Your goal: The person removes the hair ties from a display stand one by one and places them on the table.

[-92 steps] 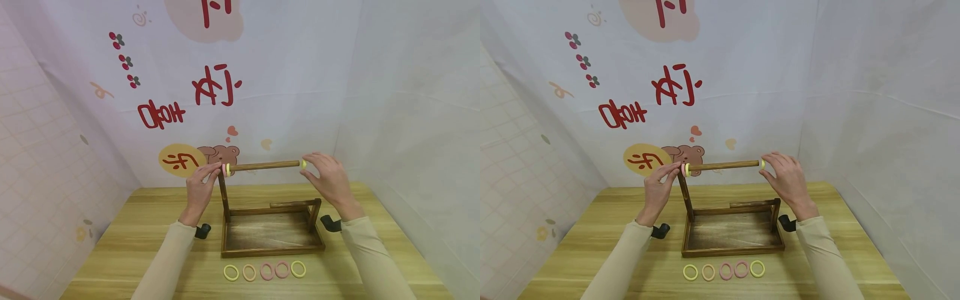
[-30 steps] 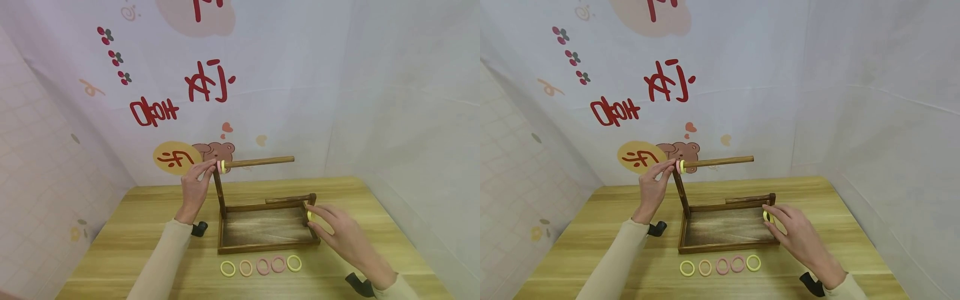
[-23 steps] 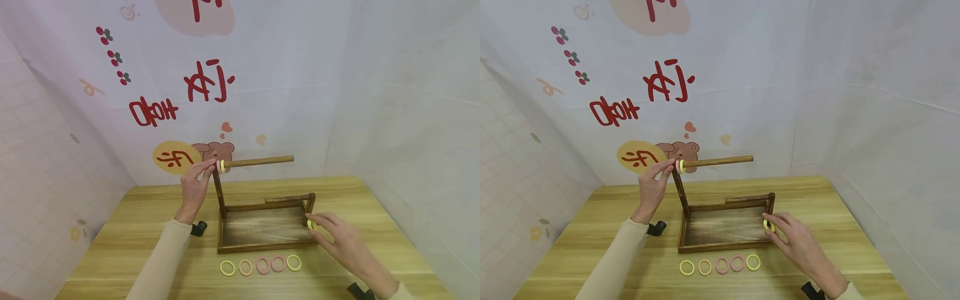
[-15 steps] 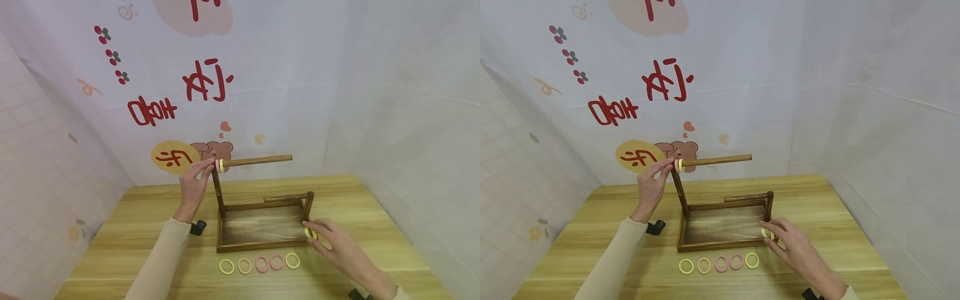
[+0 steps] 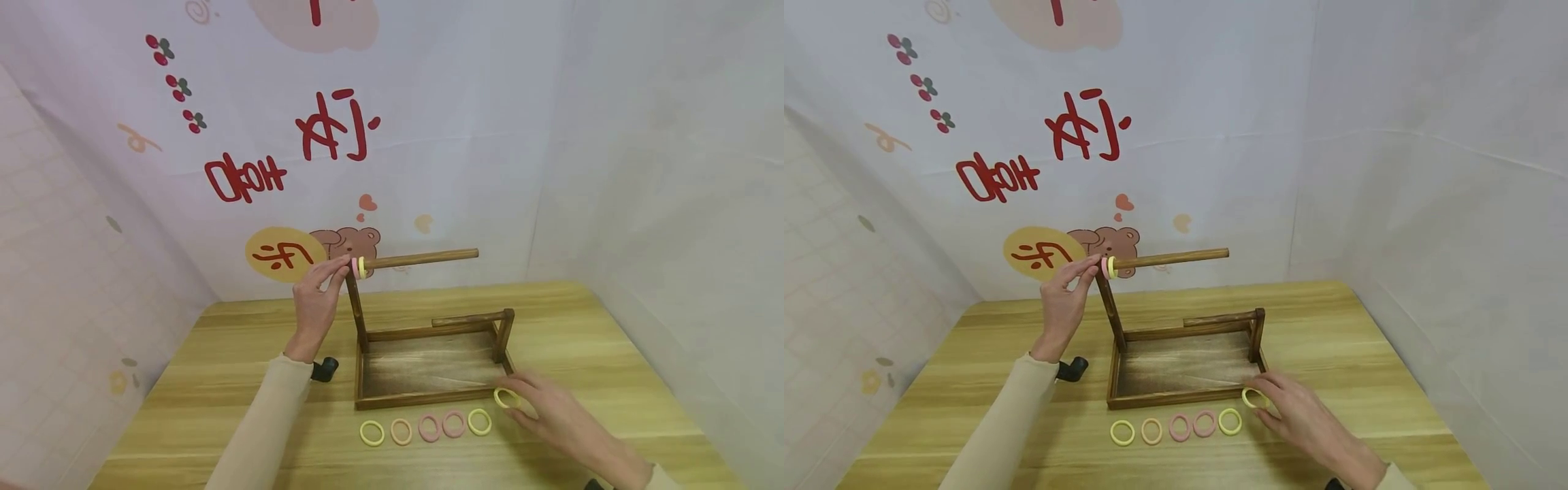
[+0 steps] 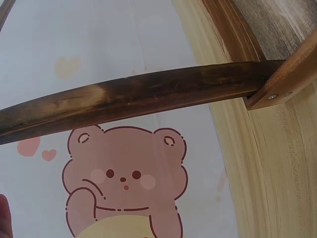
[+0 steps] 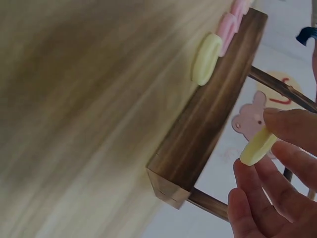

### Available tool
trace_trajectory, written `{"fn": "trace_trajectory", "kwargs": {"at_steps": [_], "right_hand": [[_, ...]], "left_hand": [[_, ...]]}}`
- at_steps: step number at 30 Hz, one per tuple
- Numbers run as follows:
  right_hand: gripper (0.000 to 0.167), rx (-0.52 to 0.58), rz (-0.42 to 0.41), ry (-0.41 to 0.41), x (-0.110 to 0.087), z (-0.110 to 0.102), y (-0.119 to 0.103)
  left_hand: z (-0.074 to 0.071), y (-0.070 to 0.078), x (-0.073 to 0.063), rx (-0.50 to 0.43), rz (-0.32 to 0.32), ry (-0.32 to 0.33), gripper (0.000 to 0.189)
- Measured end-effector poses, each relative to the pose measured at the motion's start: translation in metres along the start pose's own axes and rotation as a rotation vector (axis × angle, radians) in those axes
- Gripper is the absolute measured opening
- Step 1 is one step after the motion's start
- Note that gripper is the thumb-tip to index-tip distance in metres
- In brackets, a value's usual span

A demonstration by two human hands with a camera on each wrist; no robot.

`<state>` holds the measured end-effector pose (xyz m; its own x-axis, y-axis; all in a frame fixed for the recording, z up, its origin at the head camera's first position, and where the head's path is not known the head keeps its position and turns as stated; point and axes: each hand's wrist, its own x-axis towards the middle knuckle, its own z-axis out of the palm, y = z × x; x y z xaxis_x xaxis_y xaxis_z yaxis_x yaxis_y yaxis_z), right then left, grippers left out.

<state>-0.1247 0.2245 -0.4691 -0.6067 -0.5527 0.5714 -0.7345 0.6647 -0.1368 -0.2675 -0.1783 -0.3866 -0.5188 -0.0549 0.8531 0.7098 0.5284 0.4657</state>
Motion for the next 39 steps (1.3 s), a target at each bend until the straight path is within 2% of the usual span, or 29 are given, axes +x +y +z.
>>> {"fn": "trace_trajectory", "kwargs": {"at_steps": [7, 14, 22, 27, 31, 36, 39], "right_hand": [[0.054, -0.003, -0.027, -0.035, -0.006, 0.010, 0.005], [0.047, -0.002, -0.011, -0.099, -0.014, 0.017, 0.009], [0.042, 0.003, 0.085, -0.194, -0.022, 0.026, 0.007], [0.045, 0.011, 0.090, -0.227, -0.023, 0.025, 0.008], [0.047, 0.012, 0.050, -0.215, -0.020, 0.022, 0.010], [0.047, 0.011, -0.050, -0.132, -0.013, 0.014, 0.011], [0.048, 0.030, -0.053, -0.106, -0.004, 0.007, 0.007]], "left_hand": [[-0.001, 0.001, 0.002, -0.003, -0.009, 0.009, 0.023], [0.000, -0.002, 0.000, 0.017, -0.003, 0.000, 0.024], [-0.001, -0.002, 0.000, 0.021, 0.017, -0.007, 0.025], [-0.001, -0.001, 0.002, 0.017, 0.024, -0.006, 0.024], [-0.001, -0.002, 0.002, 0.022, 0.028, -0.004, 0.025], [0.000, -0.003, 0.002, 0.022, 0.022, -0.006, 0.025], [0.000, -0.003, 0.001, 0.011, 0.016, -0.010, 0.024]]}}
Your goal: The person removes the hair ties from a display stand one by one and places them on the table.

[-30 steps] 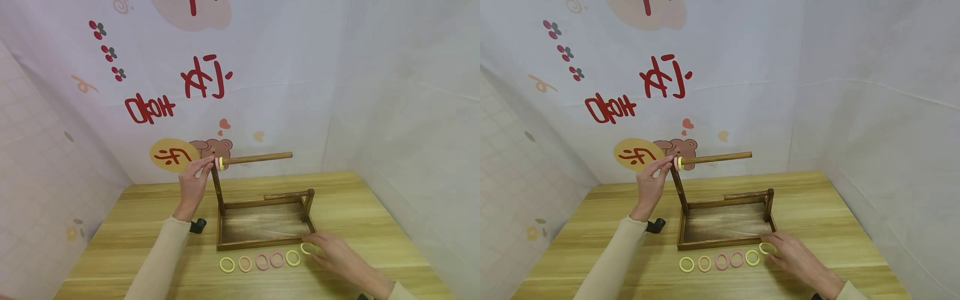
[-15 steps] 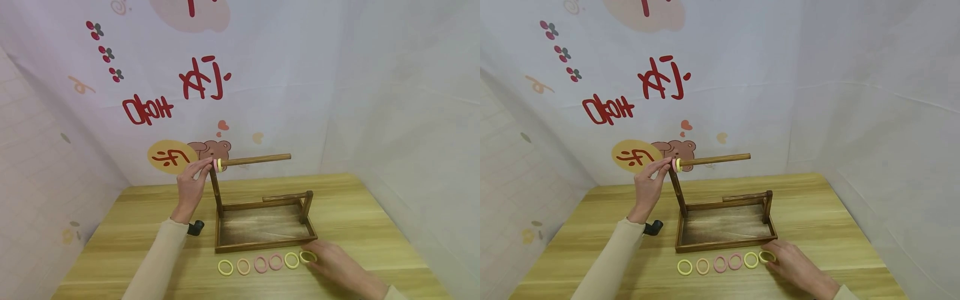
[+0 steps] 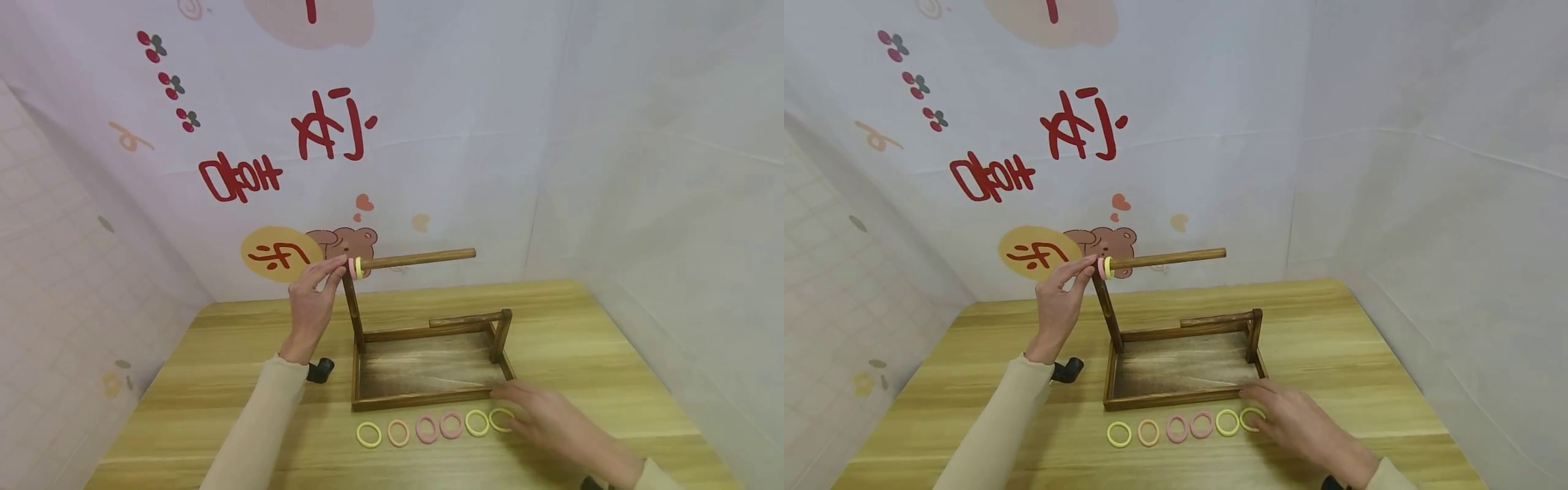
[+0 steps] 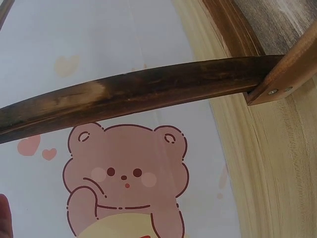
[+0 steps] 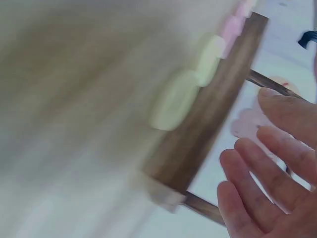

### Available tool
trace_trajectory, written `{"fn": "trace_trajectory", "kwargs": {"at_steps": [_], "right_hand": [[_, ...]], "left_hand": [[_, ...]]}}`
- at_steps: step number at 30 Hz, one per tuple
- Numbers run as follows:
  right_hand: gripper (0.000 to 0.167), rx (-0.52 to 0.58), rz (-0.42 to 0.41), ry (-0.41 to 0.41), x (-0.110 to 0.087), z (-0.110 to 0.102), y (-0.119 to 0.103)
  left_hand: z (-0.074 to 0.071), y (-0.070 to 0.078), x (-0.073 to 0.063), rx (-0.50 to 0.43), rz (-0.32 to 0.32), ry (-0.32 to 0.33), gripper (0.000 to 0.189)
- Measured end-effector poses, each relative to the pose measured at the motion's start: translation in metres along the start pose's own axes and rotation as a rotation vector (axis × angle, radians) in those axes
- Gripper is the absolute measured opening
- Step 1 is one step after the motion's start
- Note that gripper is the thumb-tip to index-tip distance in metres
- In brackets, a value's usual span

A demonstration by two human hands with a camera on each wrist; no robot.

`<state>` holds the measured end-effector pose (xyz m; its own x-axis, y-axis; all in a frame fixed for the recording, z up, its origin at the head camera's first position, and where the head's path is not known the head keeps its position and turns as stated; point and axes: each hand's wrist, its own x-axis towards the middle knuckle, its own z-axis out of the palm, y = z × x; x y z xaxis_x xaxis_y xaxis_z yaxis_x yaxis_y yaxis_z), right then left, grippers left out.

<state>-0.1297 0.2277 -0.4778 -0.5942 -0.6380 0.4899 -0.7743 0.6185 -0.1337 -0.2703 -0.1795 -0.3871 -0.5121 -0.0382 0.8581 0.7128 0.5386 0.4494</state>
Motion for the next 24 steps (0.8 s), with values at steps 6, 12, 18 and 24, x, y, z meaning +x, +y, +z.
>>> {"fn": "trace_trajectory", "kwargs": {"at_steps": [6, 12, 18, 24], "right_hand": [[0.035, 0.045, -0.004, 0.108, 0.035, -0.014, -0.009], [0.040, 0.095, -0.054, 0.249, 0.077, -0.023, -0.014], [0.039, 0.121, -0.073, 0.300, 0.114, -0.028, -0.023], [0.031, 0.182, -0.159, 0.373, 0.149, -0.026, -0.029]], "left_hand": [[-0.001, 0.001, -0.001, 0.001, 0.005, 0.007, 0.025], [-0.001, 0.003, -0.001, -0.003, -0.005, 0.005, 0.024], [-0.003, 0.003, -0.002, -0.002, 0.001, -0.001, 0.023], [-0.004, 0.003, 0.001, -0.004, 0.011, -0.015, 0.025]]}}
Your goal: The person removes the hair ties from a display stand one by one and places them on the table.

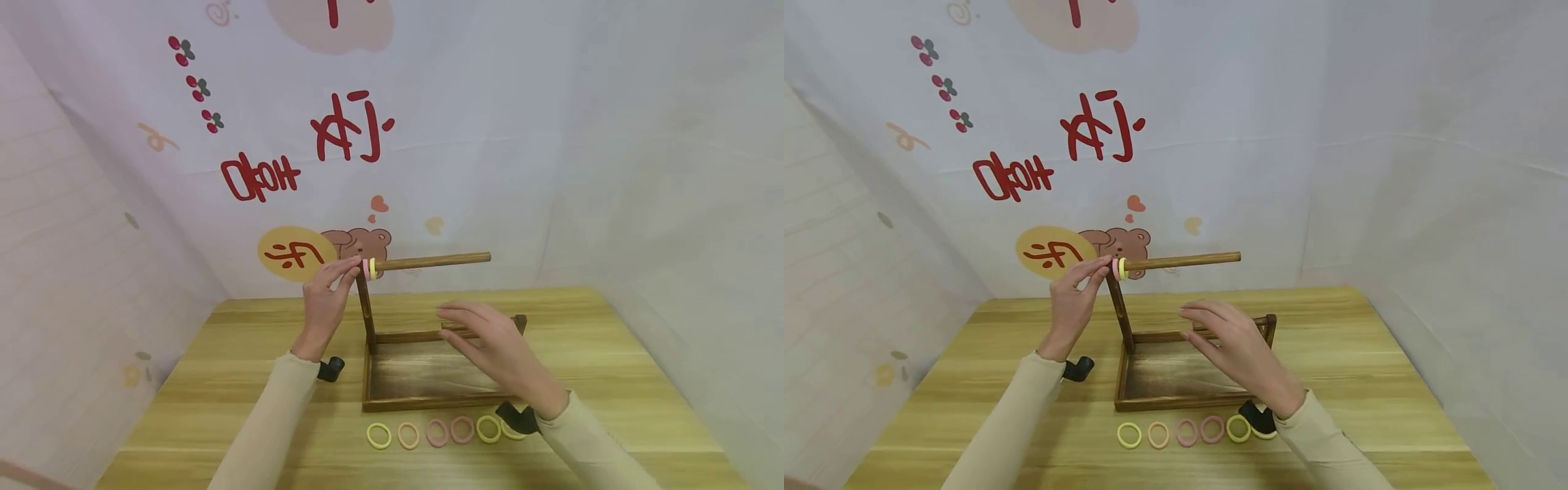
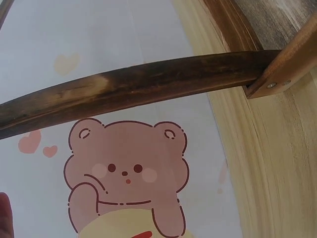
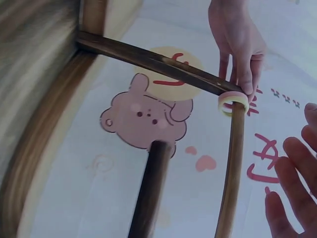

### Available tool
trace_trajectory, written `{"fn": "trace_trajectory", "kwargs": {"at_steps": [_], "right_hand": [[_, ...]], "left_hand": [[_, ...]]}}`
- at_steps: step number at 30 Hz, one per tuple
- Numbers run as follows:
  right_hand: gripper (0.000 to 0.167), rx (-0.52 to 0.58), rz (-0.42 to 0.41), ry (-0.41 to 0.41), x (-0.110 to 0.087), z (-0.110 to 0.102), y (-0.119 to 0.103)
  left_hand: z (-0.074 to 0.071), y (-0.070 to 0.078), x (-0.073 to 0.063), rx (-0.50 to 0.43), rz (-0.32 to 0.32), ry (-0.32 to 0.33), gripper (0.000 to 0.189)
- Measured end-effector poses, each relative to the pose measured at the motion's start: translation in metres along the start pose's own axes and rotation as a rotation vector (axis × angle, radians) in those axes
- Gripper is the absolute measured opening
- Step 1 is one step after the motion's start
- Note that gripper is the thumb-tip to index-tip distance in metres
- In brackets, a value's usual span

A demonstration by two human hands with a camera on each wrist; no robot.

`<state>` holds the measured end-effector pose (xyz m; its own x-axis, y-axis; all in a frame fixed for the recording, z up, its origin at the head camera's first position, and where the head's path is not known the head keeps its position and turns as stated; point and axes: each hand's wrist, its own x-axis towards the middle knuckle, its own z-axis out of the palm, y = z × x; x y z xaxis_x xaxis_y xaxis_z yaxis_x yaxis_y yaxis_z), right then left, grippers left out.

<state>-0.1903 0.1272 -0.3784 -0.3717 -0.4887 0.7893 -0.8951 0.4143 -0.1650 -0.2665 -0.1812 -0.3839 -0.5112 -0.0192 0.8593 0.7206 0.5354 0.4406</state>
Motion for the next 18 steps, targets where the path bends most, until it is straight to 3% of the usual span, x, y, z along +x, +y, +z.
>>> {"fn": "trace_trajectory", "kwargs": {"at_steps": [9, 18], "right_hand": [[0.033, -0.017, -0.057, 0.040, 0.043, 0.021, 0.005], [0.044, -0.055, -0.103, 0.051, 0.073, 0.038, 0.017]], "left_hand": [[-0.003, 0.000, 0.003, 0.003, -0.019, -0.010, 0.025], [-0.002, -0.001, 0.003, -0.011, -0.012, -0.024, 0.024]]}}
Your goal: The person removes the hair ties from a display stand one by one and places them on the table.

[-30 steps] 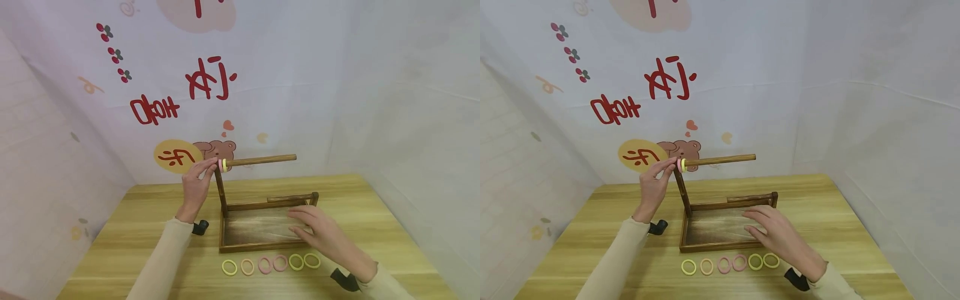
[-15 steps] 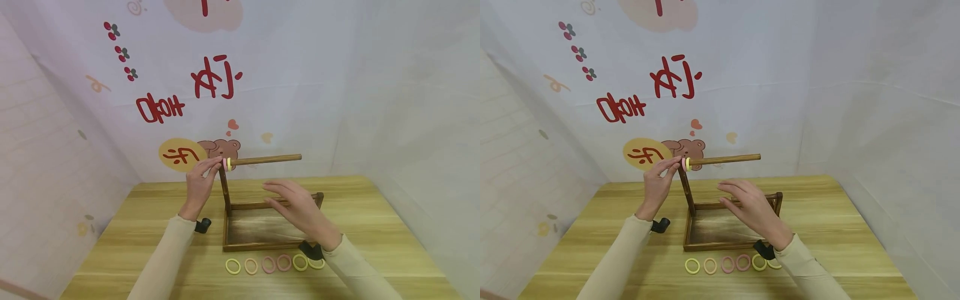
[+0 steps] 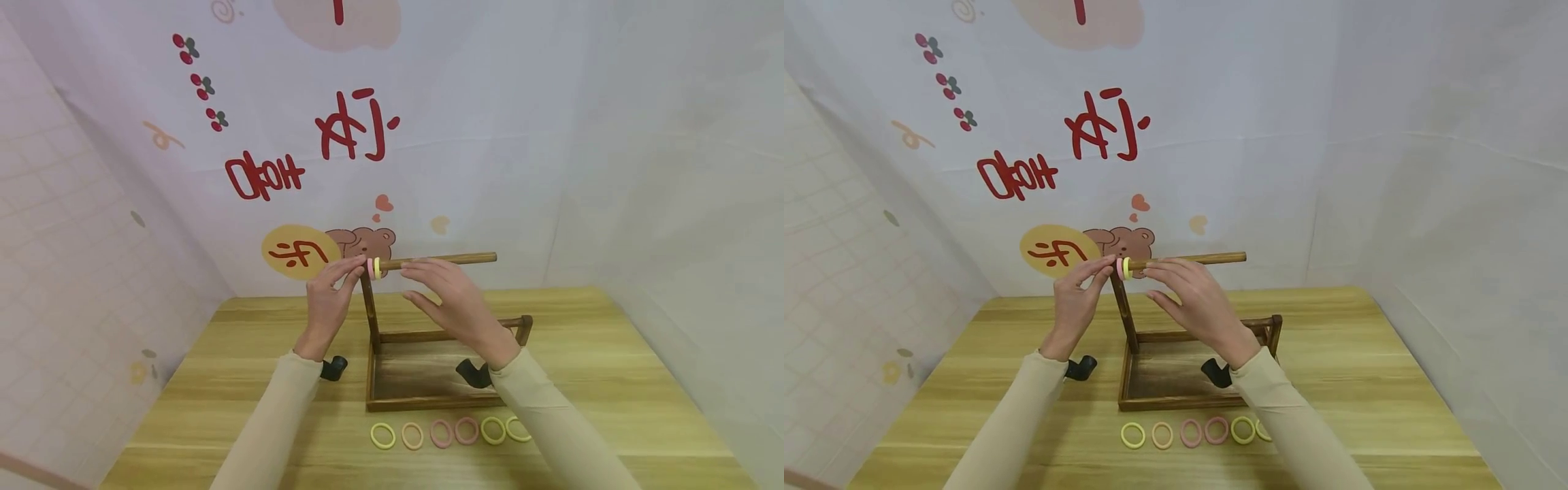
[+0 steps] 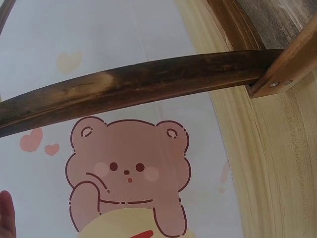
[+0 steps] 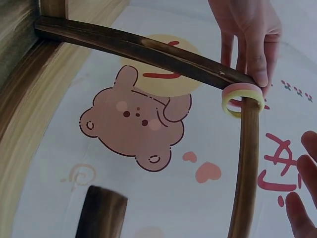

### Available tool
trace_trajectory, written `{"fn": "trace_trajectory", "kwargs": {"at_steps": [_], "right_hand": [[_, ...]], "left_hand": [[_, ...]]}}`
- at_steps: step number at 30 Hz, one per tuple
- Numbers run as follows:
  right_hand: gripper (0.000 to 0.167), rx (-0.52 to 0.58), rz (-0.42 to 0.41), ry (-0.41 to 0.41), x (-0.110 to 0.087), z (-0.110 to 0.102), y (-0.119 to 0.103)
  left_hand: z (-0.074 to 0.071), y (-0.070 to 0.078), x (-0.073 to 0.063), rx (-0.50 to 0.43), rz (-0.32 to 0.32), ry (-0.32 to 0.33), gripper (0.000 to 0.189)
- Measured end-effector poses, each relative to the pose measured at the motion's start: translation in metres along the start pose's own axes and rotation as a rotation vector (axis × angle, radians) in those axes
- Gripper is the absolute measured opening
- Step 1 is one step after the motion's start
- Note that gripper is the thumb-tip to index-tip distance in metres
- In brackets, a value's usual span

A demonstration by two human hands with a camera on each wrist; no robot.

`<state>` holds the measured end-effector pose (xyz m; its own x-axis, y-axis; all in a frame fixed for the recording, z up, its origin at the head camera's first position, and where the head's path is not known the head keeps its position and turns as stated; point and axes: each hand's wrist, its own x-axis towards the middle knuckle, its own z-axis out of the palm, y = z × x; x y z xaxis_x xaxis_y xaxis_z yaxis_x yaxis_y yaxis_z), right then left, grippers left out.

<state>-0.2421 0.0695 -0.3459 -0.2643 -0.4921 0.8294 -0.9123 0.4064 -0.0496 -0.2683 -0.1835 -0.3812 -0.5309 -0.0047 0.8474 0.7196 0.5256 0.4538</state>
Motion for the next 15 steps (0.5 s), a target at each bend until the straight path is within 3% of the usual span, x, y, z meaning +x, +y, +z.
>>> {"fn": "trace_trajectory", "kwargs": {"at_steps": [15], "right_hand": [[0.044, -0.043, -0.040, -0.093, 0.021, 0.022, 0.014]], "left_hand": [[0.000, 0.001, -0.001, 0.015, 0.013, 0.001, 0.024]]}}
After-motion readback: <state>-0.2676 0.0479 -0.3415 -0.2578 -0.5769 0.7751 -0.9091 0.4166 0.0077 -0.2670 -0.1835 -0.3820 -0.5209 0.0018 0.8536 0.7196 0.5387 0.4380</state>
